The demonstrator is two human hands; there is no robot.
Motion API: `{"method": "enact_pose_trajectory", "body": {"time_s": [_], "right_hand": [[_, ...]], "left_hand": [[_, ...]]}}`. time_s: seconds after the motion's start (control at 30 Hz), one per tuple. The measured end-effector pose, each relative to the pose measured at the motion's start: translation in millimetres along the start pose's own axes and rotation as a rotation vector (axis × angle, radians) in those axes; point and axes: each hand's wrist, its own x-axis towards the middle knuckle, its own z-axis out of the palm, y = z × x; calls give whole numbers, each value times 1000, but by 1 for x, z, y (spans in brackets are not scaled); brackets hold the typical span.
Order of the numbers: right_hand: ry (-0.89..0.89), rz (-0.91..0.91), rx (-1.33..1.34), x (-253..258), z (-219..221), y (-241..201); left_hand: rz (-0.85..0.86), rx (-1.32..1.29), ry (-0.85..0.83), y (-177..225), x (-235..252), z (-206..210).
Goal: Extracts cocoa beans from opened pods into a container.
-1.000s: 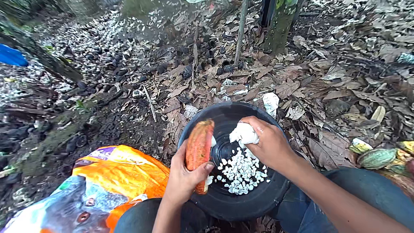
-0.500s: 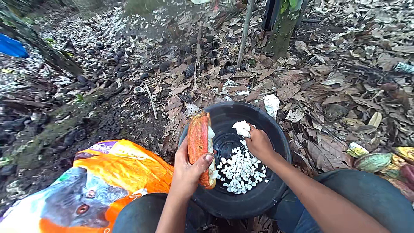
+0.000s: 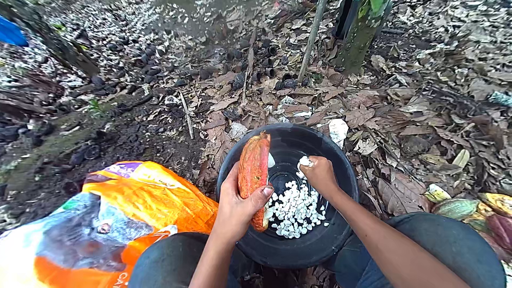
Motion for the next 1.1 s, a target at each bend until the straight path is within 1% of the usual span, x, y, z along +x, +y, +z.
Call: {"method": "enact_pose_trajectory", "body": {"time_s": [0.13, 0.17, 0.3, 0.4, 0.5, 0.63, 0.87, 1.0, 1.03, 1.1], "right_hand": [[50, -90, 112, 1, 6, 6], [49, -89, 133, 0, 6, 5], [-53, -37, 156, -3, 4, -1], [-41, -96, 99, -8, 7, -3], [11, -143, -37, -8, 8, 1], [-7, -120, -185, -9, 7, 4], [-6, -112, -238, -13, 5, -5], [-40, -88, -161, -12, 3, -9], [-34, -107, -131, -12, 3, -10], [-4, -212, -70, -13, 6, -9]], "left_hand": [[-9, -4, -4, -1, 0, 1], [-10, -5, -5, -1, 0, 1], [-14, -13, -6, -1, 0, 2], [-16, -10, -9, -1, 0, 2], [-24, -3, -9, -2, 0, 3], [-36, 4, -15, -3, 0, 2], [-39, 3, -12, -3, 0, 3], [-37, 12, -10, -3, -1, 3], [-39, 10, -6, -3, -1, 3], [-42, -6, -7, -4, 0, 3]]}}
